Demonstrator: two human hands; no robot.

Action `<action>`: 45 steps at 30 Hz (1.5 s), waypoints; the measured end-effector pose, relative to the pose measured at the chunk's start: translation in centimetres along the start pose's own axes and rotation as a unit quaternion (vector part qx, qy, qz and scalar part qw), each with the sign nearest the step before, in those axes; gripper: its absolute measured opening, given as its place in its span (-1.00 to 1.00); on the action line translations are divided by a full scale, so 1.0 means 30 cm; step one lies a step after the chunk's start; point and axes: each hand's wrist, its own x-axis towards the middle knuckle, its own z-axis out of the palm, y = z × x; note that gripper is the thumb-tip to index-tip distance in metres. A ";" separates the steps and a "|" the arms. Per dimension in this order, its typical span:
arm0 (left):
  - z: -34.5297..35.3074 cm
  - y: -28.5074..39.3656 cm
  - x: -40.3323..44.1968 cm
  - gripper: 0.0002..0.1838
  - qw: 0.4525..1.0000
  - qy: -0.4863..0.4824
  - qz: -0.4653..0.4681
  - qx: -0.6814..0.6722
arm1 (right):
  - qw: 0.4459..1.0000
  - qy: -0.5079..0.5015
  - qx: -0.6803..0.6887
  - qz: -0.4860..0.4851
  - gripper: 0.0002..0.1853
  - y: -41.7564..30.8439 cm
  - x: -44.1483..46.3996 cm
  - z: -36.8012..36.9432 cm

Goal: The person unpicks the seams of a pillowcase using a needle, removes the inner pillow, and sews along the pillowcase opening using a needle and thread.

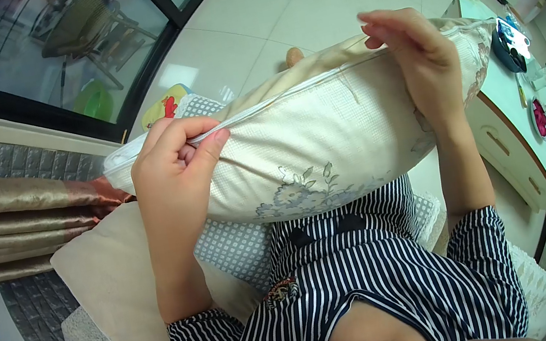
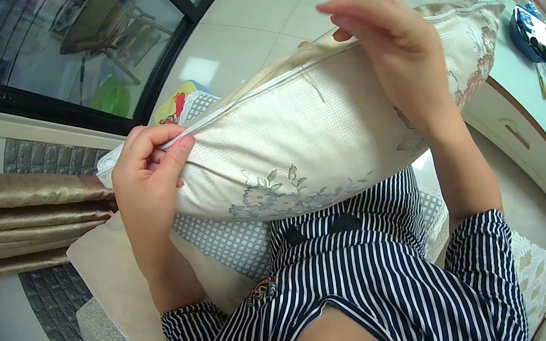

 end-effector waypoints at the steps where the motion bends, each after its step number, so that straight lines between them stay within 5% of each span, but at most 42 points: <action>1: 0.001 -0.011 0.002 -0.85 0.999 0.005 0.002 -0.034 | 0.994 0.031 0.103 0.034 -0.76 -0.006 0.001 0.003; 2: 0.001 -0.021 0.003 -0.85 0.998 0.009 0.004 -0.069 | 0.974 0.062 0.204 0.069 -0.75 -0.016 0.000 0.006; 6: -0.009 -0.042 0.013 -0.86 0.993 -0.028 -0.021 -0.114 | 0.969 0.003 0.237 0.077 -0.71 -0.148 -0.048 0.038; 7: -0.010 -0.043 0.014 -0.87 0.987 -0.045 -0.044 -0.150 | 0.971 -0.009 0.224 0.085 -0.73 -0.170 -0.069 0.070; 10: -0.010 -0.039 0.016 -0.88 0.977 -0.069 -0.072 -0.190 | 0.989 -0.037 0.047 -0.135 -0.76 -0.198 -0.069 0.125; 17: 0.004 -0.032 0.017 -0.90 0.960 -0.073 -0.107 -0.249 | 0.990 -0.018 -0.023 -0.137 -0.78 -0.198 -0.079 0.187; 33: 0.017 -0.029 0.016 -0.87 0.966 -0.059 -0.101 -0.229 | 0.986 -0.029 -0.094 -0.134 -0.77 -0.193 -0.080 0.173; 45: 0.065 -0.019 -0.013 -0.81 0.995 0.031 0.003 -0.094 | 0.989 -0.026 -0.054 -0.138 -0.79 -0.216 -0.116 0.187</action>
